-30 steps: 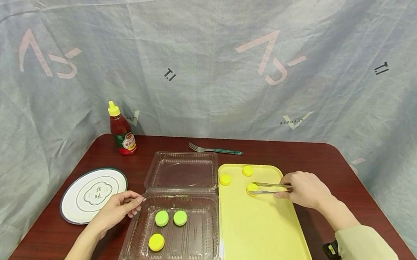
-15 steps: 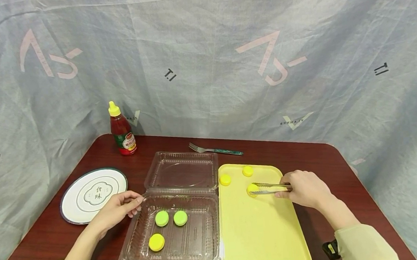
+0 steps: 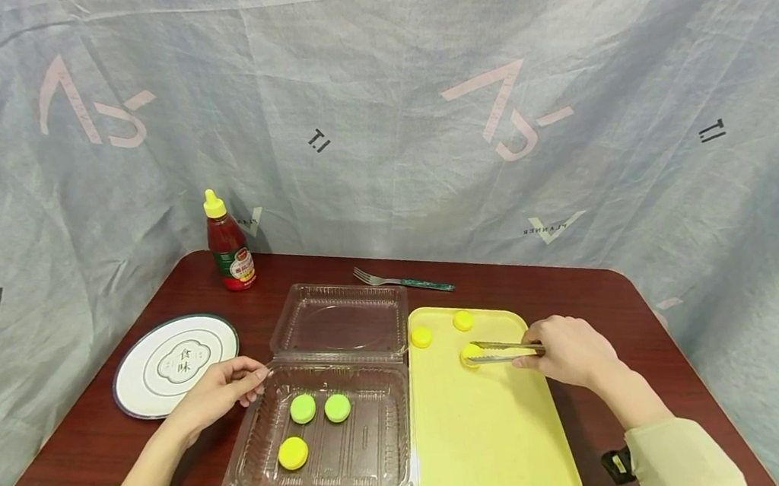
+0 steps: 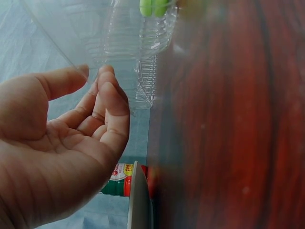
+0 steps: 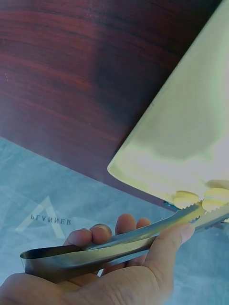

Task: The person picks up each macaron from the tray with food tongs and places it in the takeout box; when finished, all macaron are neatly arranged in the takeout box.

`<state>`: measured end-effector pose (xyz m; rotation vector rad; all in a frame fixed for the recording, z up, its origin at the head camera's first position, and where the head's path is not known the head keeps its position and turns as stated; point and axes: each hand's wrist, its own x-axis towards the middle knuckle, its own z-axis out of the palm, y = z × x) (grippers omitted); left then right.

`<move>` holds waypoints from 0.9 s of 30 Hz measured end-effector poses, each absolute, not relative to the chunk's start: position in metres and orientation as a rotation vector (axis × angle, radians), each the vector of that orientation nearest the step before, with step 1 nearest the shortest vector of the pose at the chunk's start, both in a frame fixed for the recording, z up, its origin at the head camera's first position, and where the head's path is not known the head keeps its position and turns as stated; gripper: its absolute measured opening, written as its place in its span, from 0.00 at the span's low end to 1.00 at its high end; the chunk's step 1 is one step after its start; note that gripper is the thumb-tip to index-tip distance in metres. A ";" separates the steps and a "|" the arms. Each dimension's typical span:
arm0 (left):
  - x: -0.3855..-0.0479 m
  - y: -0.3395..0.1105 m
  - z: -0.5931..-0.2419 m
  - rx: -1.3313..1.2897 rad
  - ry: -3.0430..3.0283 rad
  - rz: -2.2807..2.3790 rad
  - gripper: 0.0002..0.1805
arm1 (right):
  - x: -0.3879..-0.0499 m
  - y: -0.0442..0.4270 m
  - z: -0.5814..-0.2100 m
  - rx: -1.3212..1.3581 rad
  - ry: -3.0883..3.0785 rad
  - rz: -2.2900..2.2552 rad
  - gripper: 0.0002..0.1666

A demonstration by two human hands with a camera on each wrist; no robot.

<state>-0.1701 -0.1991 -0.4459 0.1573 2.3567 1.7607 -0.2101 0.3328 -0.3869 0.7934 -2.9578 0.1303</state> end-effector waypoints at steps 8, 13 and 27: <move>-0.170 -0.198 -0.447 0.153 2.361 1.761 0.11 | -0.209 0.328 -0.380 0.820 -2.912 0.123 0.09; -0.170 -0.198 -0.446 0.157 2.360 1.763 0.11 | -0.208 0.323 -0.375 0.846 -2.885 0.109 0.10; -0.170 -0.198 -0.445 0.168 2.354 1.767 0.11 | -0.196 0.298 -0.346 0.926 -2.792 0.111 0.11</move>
